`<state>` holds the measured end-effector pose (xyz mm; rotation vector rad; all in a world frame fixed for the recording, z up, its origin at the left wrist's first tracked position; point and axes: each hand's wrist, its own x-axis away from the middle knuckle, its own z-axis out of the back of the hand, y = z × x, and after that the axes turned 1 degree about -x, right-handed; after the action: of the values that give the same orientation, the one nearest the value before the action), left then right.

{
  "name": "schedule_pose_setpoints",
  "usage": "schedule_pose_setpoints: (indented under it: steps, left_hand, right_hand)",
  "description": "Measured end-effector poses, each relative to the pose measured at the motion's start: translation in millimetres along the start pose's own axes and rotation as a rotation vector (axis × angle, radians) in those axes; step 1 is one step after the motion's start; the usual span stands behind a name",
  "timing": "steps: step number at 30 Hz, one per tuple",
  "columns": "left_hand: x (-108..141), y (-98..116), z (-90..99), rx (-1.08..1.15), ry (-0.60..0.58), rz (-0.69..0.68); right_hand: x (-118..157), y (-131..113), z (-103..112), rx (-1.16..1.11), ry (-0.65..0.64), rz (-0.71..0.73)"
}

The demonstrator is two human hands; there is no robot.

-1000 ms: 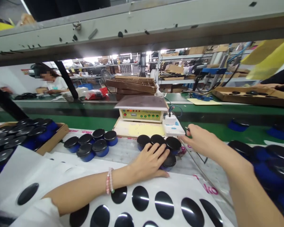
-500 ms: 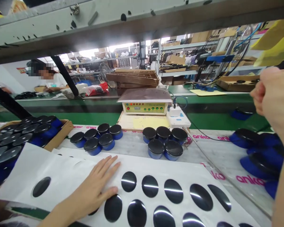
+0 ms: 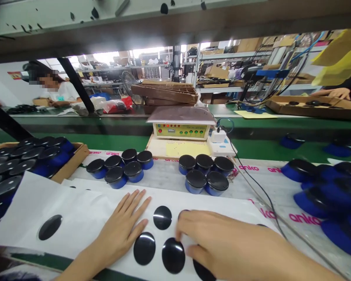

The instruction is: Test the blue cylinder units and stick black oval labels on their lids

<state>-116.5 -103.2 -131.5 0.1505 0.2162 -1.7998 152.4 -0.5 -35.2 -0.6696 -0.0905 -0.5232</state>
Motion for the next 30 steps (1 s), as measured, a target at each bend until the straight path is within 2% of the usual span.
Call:
schedule_pose_setpoints:
  steps: [3, 5, 7, 10, 17, 25, 28, 30]
  left_hand:
    - [0, 1, 0.8, 0.024, 0.022, 0.012]
    - [0, 1, 1.8, 0.035, 0.035, 0.020]
    - [0, 1, 2.9, 0.047, 0.036, 0.027]
    - [0, 1, 4.6, 0.066, 0.028, 0.038]
    - [-1, 1, 5.7, 0.055, -0.029, 0.044]
    - [-2, 2, 8.8, 0.087, -0.053, 0.047]
    - [-3, 1, 9.8, 0.113, -0.040, 0.049]
    - [-3, 2, 9.8, 0.126, -0.034, 0.052]
  right_hand:
    - [-58, -25, -4, 0.053, -0.144, 0.249]
    - [-86, -23, -7, 0.115, -0.190, 0.331]
    - [-101, -17, -10, 0.146, -0.236, 0.360]
    - [-103, -11, -13, 0.151, -0.258, 0.379]
    - [-86, -3, -10, 0.142, -0.177, 0.388]
    - [-112, -8, -4, 0.276, -0.238, 0.387]
    - [-115, -9, -2, 0.232, -0.246, 0.410]
    - [-110, -5, 0, 0.168, -0.195, 0.440]
